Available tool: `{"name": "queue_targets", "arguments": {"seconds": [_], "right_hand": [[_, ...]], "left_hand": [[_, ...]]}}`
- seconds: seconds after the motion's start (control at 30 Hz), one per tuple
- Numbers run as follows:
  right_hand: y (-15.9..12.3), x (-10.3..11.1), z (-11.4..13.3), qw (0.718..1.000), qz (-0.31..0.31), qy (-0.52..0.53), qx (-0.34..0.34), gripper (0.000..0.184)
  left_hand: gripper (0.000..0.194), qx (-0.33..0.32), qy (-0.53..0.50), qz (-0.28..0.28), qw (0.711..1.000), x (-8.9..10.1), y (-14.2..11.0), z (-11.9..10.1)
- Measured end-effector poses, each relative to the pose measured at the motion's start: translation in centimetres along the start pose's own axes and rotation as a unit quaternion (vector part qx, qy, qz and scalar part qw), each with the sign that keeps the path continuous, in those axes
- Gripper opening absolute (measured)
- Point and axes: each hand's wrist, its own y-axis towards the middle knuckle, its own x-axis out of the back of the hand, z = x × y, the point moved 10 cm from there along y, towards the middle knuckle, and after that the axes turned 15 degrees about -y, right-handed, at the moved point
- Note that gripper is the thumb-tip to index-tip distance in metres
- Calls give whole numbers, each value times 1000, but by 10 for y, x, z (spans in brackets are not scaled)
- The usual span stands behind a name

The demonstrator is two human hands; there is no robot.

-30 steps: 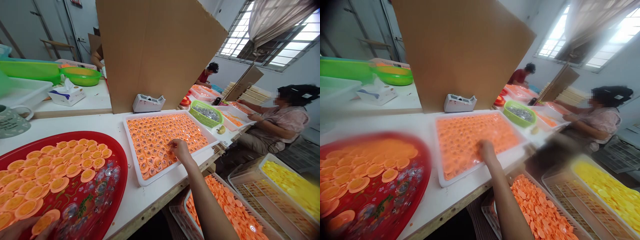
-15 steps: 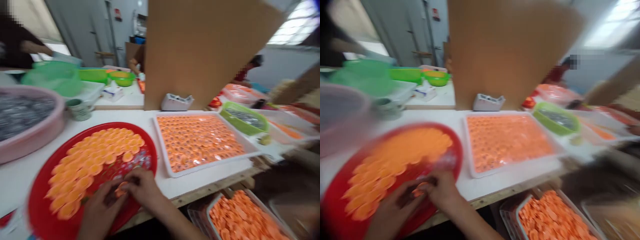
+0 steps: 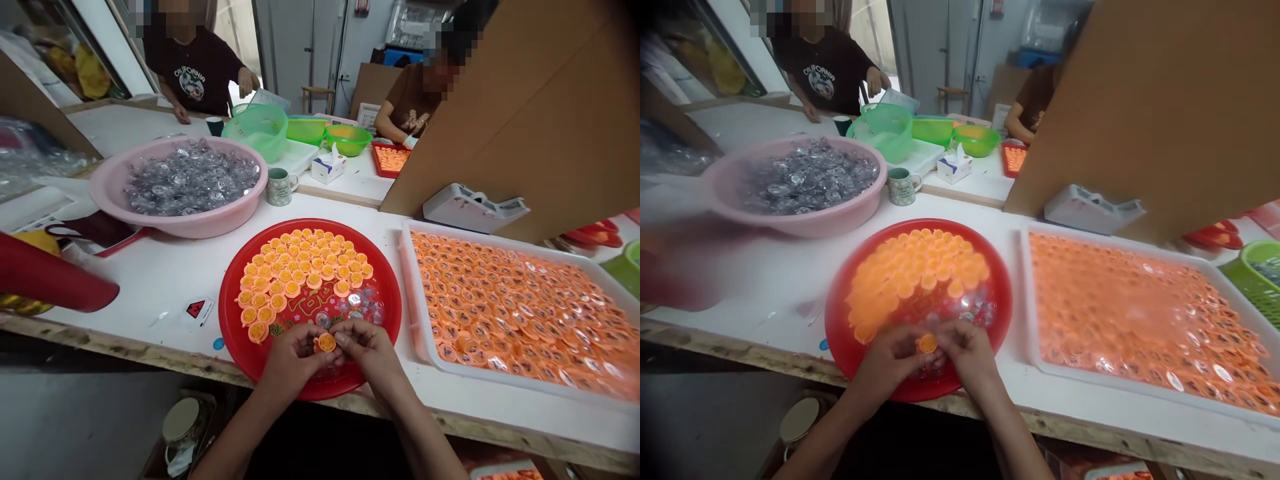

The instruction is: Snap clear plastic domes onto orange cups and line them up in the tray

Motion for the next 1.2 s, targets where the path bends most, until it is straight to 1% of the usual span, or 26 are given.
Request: {"name": "queue_targets", "arguments": {"seconds": [0.03,0.07,0.1,0.13,0.17,0.2,0.23,0.27,0.3,0.33,0.4,0.47,0.53,0.57,0.67,0.8,0.93,1.0,1.07,1.13,1.2], "right_hand": [[1,3,0,1000,1,-12,3,35],[3,10,0,999,-11,-34,9,33],[4,22,2,996,-41,-74,19,29],[5,36,6,986,-81,-137,39,24],[5,49,12,967,-123,-213,63,19],[6,58,19,941,-155,-287,89,14],[7,61,25,915,-169,-348,113,13],[9,58,30,895,-165,-391,134,15],[13,52,33,885,-149,-415,149,17],[17,42,35,883,-129,-422,159,20],[23,18,40,876,-86,-437,185,27],[26,-9,44,852,-44,-473,219,34],[27,-25,43,831,-17,-503,239,33],[27,-27,40,829,-12,-505,240,30],[30,-12,27,850,-18,-480,216,25],[28,13,17,868,-32,-460,185,21],[25,22,20,892,-32,-419,168,21],[26,26,19,906,-38,-391,155,18],[30,34,15,922,-55,-359,135,16],[35,41,9,939,-68,-320,109,19],[37,44,3,956,-58,-276,84,24]], "left_hand": [[23,-1,0,-4,1000,2,0,-3],[23,-1,4,-14,1000,5,-1,-7],[24,-2,9,-28,1000,10,-2,-12],[24,-4,11,-44,999,16,-4,-17],[24,-5,8,-60,998,22,-5,-22],[26,-4,-3,-73,997,28,-6,-26],[29,2,-19,-82,996,34,-7,-29],[32,11,-35,-88,995,39,-8,-30],[36,19,-49,-93,994,43,-8,-29],[39,27,-58,-95,993,47,-8,-28],[41,36,-54,-102,993,52,-10,-26],[42,39,-38,-105,993,55,-12,-24],[42,34,-31,-110,993,57,-15,-24],[42,28,-31,-114,993,58,-17,-25],[36,12,-26,-127,991,64,-19,-28],[31,8,-9,-115,993,63,-15,-28],[37,30,-56,-96,993,51,-11,-25],[35,43,-76,-83,993,42,-12,-24],[32,45,-72,-74,994,37,-14,-25],[31,44,-63,-77,994,37,-15,-26],[33,43,-61,-89,993,40,-17,-26]]}}
